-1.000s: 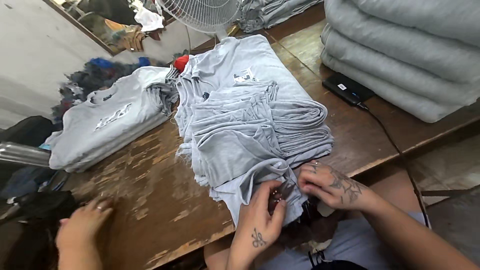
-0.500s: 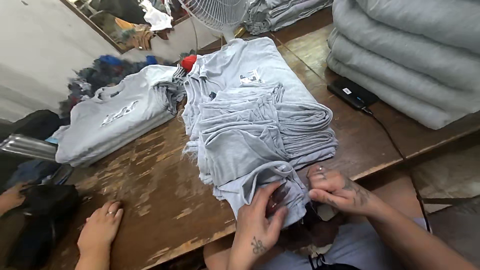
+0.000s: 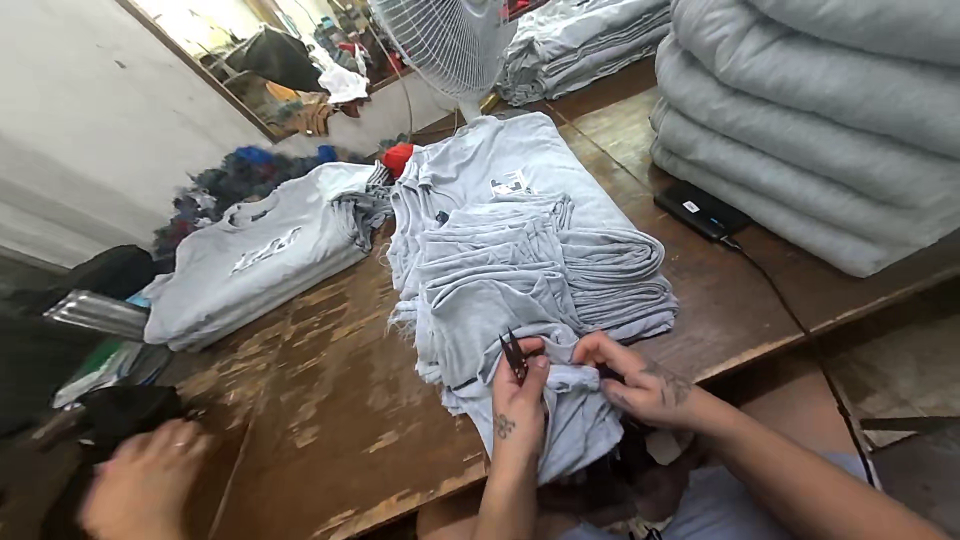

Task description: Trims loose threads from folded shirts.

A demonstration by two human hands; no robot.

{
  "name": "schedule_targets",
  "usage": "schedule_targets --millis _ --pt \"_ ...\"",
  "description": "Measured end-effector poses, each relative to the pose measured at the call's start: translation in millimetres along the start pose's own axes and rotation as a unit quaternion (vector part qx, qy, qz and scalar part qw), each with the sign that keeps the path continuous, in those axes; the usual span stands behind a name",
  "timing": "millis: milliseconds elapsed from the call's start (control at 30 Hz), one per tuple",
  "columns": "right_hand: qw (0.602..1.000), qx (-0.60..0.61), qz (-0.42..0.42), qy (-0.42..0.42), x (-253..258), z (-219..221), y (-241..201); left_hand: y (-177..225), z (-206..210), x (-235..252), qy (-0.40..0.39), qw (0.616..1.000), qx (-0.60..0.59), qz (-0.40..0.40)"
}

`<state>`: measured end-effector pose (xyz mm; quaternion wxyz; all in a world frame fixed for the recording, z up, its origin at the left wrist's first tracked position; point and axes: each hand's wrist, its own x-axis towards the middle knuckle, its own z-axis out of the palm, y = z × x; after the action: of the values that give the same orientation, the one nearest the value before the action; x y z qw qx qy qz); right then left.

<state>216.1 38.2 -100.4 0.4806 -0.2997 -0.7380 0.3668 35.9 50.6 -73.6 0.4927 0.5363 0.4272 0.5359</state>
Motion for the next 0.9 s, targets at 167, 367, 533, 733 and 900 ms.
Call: schedule_targets --millis 167,367,533,733,900 --pt "0.947 -0.282 -0.121 0.098 5.9 16.5 4.4 1.9 -0.3 -0.6 -0.007 1.000 0.014 -0.018" --pt "0.997 -0.001 -0.044 0.069 -26.0 -43.9 -1.9 1.5 -5.3 -3.4 -0.036 0.999 0.029 -0.008" --pt "0.983 -0.149 -0.046 0.099 -34.3 -38.1 -10.3 1.2 -0.8 -2.0 -0.021 0.999 0.024 -0.018" --pt "0.945 -0.300 -0.100 0.087 -4.3 7.8 5.8 0.8 -1.1 -7.3 -0.031 0.998 0.042 -0.028" --pt "0.960 -0.267 -0.088 0.021 -16.2 -13.8 4.6 3.3 -4.4 -13.7 -0.104 0.986 0.129 0.019"
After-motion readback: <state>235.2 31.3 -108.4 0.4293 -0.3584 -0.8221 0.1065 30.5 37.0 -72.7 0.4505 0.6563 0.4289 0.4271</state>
